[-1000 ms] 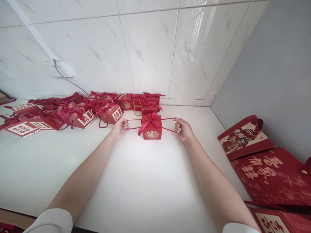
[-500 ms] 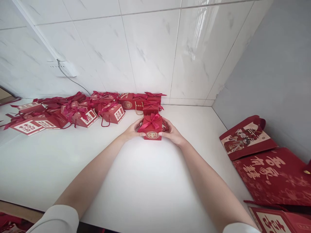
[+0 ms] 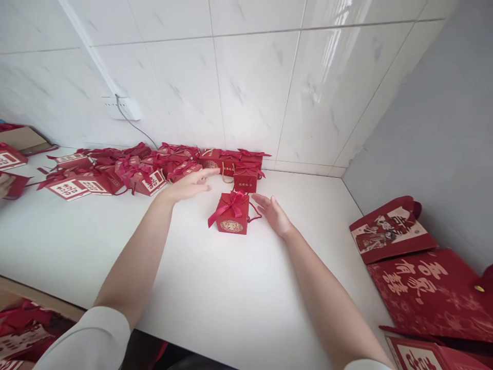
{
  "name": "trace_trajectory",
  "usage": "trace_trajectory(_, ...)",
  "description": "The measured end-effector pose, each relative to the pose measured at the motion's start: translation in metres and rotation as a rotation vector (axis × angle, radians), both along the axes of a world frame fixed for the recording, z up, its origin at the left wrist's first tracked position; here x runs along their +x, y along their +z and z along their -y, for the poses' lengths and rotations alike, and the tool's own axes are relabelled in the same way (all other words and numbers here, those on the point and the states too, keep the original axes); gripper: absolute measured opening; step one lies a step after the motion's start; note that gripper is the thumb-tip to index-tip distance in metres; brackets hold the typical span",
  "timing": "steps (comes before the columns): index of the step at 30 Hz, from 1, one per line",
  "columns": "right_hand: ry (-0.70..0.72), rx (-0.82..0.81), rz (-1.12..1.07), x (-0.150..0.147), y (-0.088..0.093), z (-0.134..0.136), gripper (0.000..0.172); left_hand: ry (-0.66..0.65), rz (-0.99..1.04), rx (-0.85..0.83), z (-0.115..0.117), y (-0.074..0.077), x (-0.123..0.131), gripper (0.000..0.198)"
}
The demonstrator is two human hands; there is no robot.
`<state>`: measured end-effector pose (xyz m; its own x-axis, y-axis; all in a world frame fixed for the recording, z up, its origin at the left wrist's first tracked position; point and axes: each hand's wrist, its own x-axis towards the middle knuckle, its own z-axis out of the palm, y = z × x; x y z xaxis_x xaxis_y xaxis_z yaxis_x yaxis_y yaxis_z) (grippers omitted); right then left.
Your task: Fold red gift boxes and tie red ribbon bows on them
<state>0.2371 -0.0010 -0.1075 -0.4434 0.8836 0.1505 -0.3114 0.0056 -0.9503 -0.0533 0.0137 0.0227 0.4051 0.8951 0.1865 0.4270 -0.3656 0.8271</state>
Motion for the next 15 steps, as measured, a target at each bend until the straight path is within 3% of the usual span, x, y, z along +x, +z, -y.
trace_trajectory(2, -0.028, -0.072, -0.048, 0.002, -0.004, -0.002, 0.062, -0.076, -0.011, 0.014, 0.007, 0.013, 0.013, 0.064)
trace_trajectory(4, -0.044, -0.116, -0.081, 0.005, -0.006, -0.003, 0.058, -0.181, -0.008, 0.005, 0.010, 0.011, 0.032, 0.068)
trace_trajectory(8, -0.057, -0.161, -0.099, 0.007, -0.007, -0.002, 0.051, -0.182, -0.029, 0.001, 0.004, -0.018, 0.062, 0.069)
trace_trajectory(11, -0.075, -0.179, -0.092, 0.007, -0.008, -0.002, 0.049, -0.190, -0.154, -0.018, -0.005, -0.036, 0.065, 0.056)
trace_trajectory(13, -0.086, -0.187, -0.085, 0.008, -0.009, -0.002, 0.047, -0.133, -0.129, -0.001, -0.008, -0.035, 0.054, 0.041)
trace_trajectory(15, -0.089, -0.192, -0.080, 0.009, -0.011, -0.002, 0.045, 0.059, 0.053, 0.035, -0.003, -0.018, 0.033, 0.035)
